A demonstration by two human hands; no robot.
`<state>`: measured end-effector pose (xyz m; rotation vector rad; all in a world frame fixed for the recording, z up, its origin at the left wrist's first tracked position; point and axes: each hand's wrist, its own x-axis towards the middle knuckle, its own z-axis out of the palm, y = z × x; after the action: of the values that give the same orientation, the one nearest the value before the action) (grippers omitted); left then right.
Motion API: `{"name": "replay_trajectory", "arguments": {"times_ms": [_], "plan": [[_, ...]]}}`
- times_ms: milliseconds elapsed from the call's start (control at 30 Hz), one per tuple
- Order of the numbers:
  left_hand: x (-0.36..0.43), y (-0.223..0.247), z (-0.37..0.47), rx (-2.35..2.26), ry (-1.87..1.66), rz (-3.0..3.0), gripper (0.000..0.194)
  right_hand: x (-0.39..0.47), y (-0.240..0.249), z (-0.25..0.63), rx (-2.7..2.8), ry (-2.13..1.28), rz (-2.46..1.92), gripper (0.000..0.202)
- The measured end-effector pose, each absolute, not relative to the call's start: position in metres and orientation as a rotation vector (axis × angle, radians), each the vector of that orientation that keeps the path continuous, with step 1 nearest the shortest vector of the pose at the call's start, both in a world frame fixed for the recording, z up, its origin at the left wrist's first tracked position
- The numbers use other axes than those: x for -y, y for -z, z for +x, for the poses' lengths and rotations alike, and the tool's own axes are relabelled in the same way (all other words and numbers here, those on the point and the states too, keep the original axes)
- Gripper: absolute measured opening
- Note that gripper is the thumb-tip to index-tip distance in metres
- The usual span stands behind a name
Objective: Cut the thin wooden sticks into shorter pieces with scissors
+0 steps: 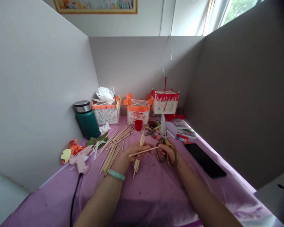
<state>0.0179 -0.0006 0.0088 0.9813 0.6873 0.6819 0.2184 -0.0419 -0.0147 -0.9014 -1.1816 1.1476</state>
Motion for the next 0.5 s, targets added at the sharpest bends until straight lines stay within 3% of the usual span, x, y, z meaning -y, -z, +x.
{"name": "replay_trajectory", "arguments": {"times_ms": [233, 400, 500], "plan": [[-0.007, -0.013, 0.021, -0.678, -0.606, 1.02, 0.025, 0.045, 0.014, 0.219, 1.275, -0.937, -1.127, 0.043], [-0.017, -0.015, 0.011, -0.763, -0.849, 0.88, 0.026, 0.044, 0.017, 0.224, 1.54, -0.255, -1.521, 0.035], [-0.019, -0.014, 0.009, -0.76, -0.934, 0.846, 0.03, 0.044, 0.019, 0.219, 1.719, -0.043, -1.643, 0.038]]}}
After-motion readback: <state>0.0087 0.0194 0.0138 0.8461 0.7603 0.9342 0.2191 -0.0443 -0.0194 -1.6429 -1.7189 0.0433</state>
